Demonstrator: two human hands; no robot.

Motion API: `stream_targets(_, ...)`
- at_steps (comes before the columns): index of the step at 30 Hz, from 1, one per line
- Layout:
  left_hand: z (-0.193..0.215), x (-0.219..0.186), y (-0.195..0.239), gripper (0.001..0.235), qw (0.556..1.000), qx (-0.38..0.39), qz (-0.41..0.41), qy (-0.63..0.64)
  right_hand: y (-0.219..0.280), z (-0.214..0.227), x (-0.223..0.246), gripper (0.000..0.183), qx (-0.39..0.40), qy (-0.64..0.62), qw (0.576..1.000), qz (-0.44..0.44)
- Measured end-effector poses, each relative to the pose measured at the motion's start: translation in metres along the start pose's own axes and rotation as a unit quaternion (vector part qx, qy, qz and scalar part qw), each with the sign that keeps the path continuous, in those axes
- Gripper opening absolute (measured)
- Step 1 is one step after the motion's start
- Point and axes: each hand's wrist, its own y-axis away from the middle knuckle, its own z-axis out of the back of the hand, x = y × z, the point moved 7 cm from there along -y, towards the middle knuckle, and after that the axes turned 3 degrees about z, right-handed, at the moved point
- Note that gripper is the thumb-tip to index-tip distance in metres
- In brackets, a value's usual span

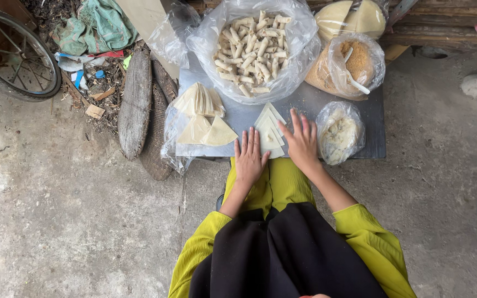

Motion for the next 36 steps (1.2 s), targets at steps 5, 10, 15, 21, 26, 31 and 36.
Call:
stream_targets(5, 0.000, 0.000, 0.000, 0.079, 1.000, 0.006, 0.000, 0.001, 0.009, -0.011, 0.024, 0.090, 0.018, 0.099, 0.990, 0.100)
stream_targets(10, 0.000, 0.000, -0.001, 0.080, 1.000, 0.010, 0.002, -0.005, -0.011, -0.007, 0.010, 0.095, 0.037, 0.130, 0.989, 0.066)
stream_targets(15, 0.001, -0.001, -0.002, 0.080, 1.000, 0.004, 0.003, -0.002, -0.019, 0.013, -0.008, 0.102, 0.005, 0.058, 0.998, 0.039)
stream_targets(21, 0.000, 0.000, -0.002, 0.080, 1.000, 0.009, -0.001, -0.001, 0.010, 0.004, 0.028, 0.100, 0.036, 0.156, 0.977, 0.144)
stream_targets(26, 0.002, -0.001, 0.000, 0.079, 1.000, -0.003, -0.002, -0.004, -0.021, -0.002, 0.002, 0.100, 0.046, 0.138, 0.986, 0.079)
stream_targets(31, 0.009, 0.000, -0.003, 0.079, 1.000, 0.004, 0.006, 0.017, -0.044, 0.007, -0.021, 0.103, -0.007, -0.072, 0.997, 0.013)
stream_targets(36, 0.016, 0.002, -0.014, 0.075, 1.000, -0.007, -0.005, 0.029, -0.025, -0.011, 0.013, 0.099, 0.074, 0.037, 0.992, 0.096)
